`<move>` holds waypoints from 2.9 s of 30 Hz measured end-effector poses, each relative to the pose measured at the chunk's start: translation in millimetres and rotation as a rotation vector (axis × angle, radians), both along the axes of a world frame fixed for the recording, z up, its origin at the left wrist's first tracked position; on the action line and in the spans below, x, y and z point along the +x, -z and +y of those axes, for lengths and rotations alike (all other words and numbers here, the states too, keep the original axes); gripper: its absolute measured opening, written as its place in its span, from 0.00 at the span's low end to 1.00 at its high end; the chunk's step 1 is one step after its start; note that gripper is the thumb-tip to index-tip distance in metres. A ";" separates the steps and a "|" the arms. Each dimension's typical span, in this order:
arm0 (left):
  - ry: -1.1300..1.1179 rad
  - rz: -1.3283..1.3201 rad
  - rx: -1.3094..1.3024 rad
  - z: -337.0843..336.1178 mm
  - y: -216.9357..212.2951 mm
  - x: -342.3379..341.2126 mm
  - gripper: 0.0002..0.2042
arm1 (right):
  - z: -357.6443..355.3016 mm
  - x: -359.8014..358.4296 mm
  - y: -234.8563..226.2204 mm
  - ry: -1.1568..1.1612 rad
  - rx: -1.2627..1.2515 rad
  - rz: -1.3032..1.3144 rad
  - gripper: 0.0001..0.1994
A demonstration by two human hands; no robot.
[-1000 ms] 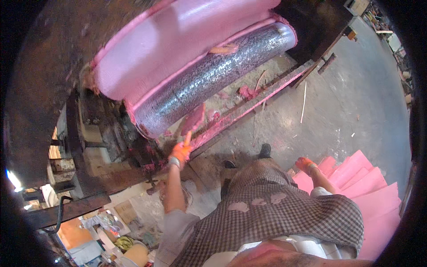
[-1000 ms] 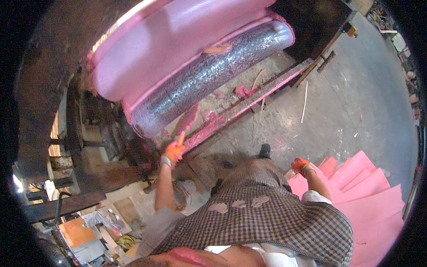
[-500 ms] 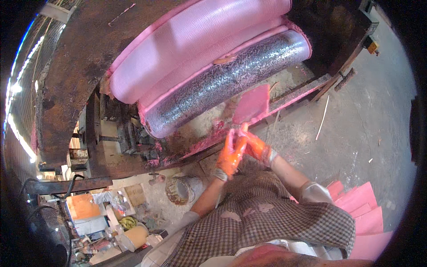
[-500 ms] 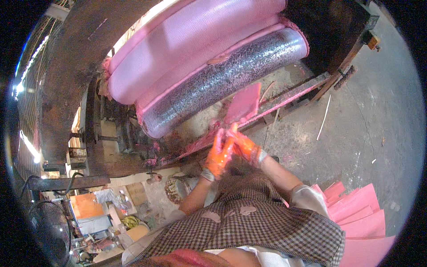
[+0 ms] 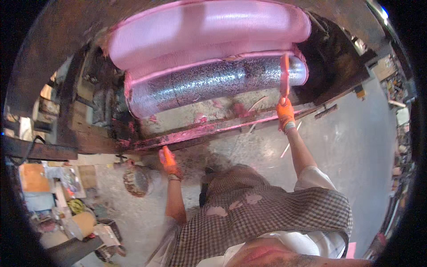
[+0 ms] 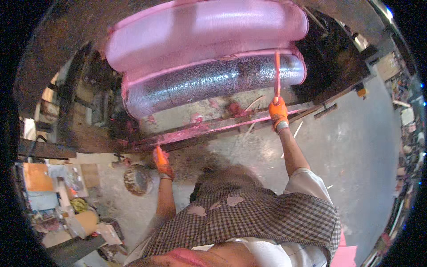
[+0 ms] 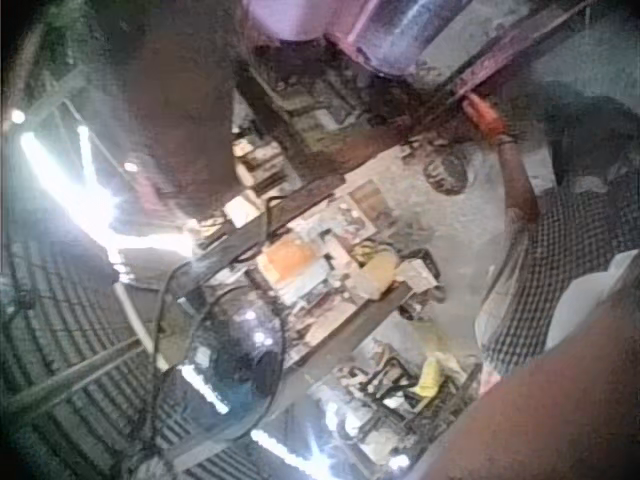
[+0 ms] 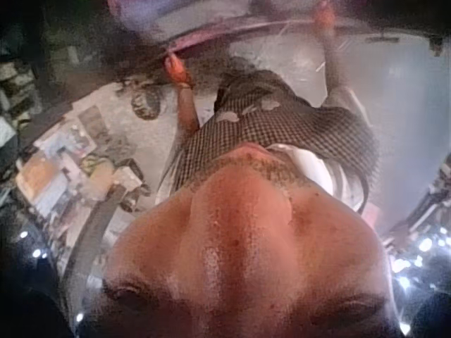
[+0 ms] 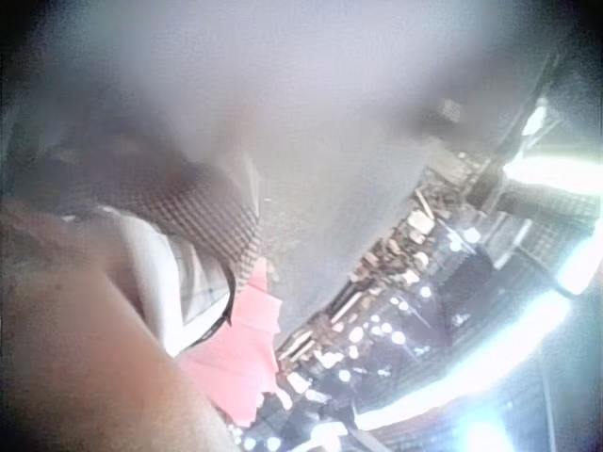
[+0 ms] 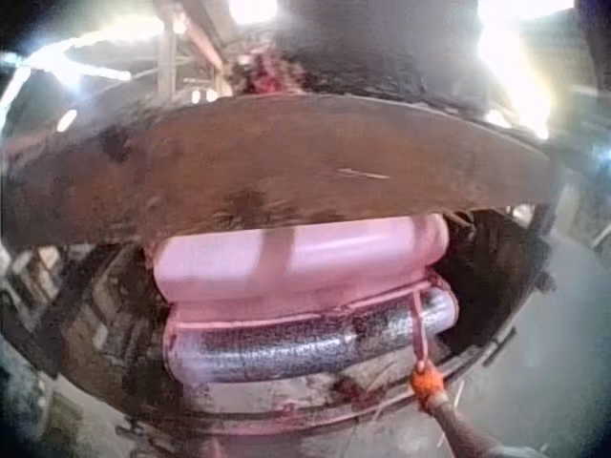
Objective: The person picks up thin wood veneer sheets from a stack and feeds them through a glue spreading machine. The person then uses a brush to manually apply pink glue to the machine rollers and occasionally wipes the rollers with a cloth.
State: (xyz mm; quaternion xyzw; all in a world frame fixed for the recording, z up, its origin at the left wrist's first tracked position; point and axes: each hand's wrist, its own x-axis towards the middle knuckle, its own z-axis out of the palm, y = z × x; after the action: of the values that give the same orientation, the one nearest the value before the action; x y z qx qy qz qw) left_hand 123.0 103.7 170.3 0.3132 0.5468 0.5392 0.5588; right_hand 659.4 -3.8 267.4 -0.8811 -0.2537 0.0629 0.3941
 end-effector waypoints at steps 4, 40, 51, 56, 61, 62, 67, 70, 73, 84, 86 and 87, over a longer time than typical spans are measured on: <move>-0.078 -0.003 -0.201 -10.0 50.9 -2.7 0.15 | 1.6 25.3 -9.0 -0.251 -0.297 -0.172 0.11; -0.967 0.548 -0.777 59.8 166.1 142.0 0.33 | 319.9 454.6 -300.0 -0.398 -0.946 -1.040 0.14; -1.031 0.550 -0.704 52.8 194.5 151.8 0.38 | 353.9 480.9 -304.0 -0.659 -0.827 -0.782 0.13; -1.013 0.549 -0.737 44.2 189.1 144.8 0.38 | 373.3 458.8 -272.0 -0.725 -0.846 -0.735 0.14; -0.952 0.447 -0.863 46.9 151.7 147.4 0.34 | 403.9 415.7 -271.2 -0.787 -0.897 -0.923 0.15; -0.926 0.469 -0.864 50.5 147.3 149.2 0.34 | 395.4 426.2 -263.7 -0.786 -0.907 -0.950 0.15; -0.980 0.518 -0.779 43.0 162.7 147.8 0.32 | 452.6 361.3 -244.3 -0.921 -0.975 -1.232 0.17; -1.032 0.457 -0.894 44.5 217.9 131.9 0.33 | 503.2 289.3 -240.4 -1.026 -0.948 -1.473 0.17; -1.084 0.453 -0.788 49.4 192.1 140.4 0.33 | 528.7 247.4 -219.3 -1.086 -0.913 -1.865 0.18; -1.041 0.578 -0.722 45.4 228.7 145.4 0.38 | 504.6 -24.6 -223.8 -1.190 -0.450 -0.431 0.20; -1.102 0.796 -0.847 50.4 212.1 146.2 0.36 | 498.3 -56.3 -227.8 -1.208 -0.490 -0.530 0.16; -1.067 0.719 -0.808 52.1 206.9 146.6 0.35 | 504.1 -44.9 -233.9 -1.385 -0.380 -0.835 0.16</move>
State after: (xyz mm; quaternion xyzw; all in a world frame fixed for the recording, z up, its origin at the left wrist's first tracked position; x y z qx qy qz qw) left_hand 269.6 155.8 -36.6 -0.0663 0.9276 0.3587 0.0810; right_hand 614.5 500.3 501.3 -0.5279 -0.8491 0.0009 -0.0158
